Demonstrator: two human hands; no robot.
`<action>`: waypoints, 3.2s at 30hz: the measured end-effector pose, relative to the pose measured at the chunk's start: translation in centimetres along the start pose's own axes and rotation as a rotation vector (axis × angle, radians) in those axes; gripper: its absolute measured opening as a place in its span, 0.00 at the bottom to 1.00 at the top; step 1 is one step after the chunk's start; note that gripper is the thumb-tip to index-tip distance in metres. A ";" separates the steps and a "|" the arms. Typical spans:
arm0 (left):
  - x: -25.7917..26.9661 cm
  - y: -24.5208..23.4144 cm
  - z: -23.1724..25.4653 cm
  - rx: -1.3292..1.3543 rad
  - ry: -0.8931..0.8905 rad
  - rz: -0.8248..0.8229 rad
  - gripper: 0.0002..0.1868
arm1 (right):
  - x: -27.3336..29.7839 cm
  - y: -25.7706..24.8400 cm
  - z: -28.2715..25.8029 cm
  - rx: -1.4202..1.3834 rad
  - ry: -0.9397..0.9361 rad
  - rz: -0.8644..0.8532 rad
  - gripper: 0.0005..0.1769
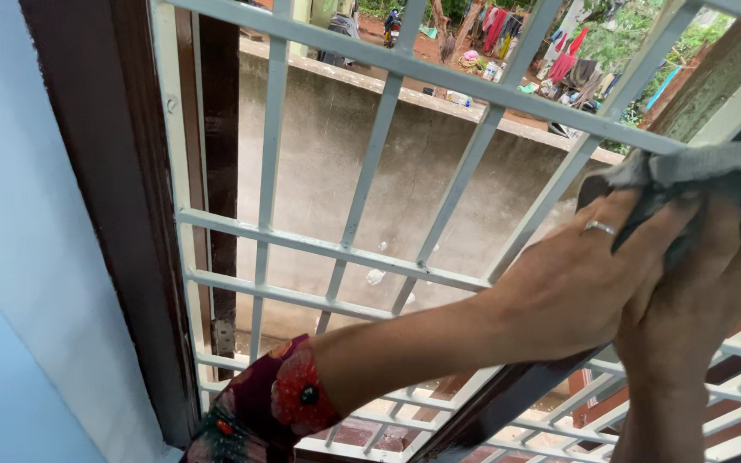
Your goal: The person cleans the frame and metal bars of a window with a cloth, wiping the surfaces by hand.
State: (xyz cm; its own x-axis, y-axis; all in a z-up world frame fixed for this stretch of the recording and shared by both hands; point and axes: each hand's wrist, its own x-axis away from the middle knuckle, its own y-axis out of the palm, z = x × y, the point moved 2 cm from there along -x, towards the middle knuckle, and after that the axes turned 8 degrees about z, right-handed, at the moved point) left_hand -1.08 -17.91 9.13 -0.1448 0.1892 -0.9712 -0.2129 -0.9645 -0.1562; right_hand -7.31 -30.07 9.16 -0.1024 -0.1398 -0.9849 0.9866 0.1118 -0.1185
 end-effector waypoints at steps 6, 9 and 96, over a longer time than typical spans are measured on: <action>6.5 -0.5 2.5 -0.615 0.209 -0.115 0.34 | 9.6 1.7 -0.6 0.299 -0.100 -0.140 0.33; 10.5 -0.3 2.1 -0.604 0.220 -0.121 0.25 | 16.0 1.8 -1.9 0.300 -0.057 -0.186 0.29; 33.3 4.1 -3.2 -0.272 -0.471 -0.377 0.29 | 36.7 1.9 -5.9 -0.455 1.092 -0.364 0.44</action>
State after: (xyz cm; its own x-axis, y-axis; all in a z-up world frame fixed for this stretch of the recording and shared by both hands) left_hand -3.65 -16.21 -24.43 -0.5281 0.5235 -0.6686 -0.0889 -0.8171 -0.5696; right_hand -9.90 -29.15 -27.96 -0.6286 0.6348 -0.4494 0.7674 0.6001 -0.2257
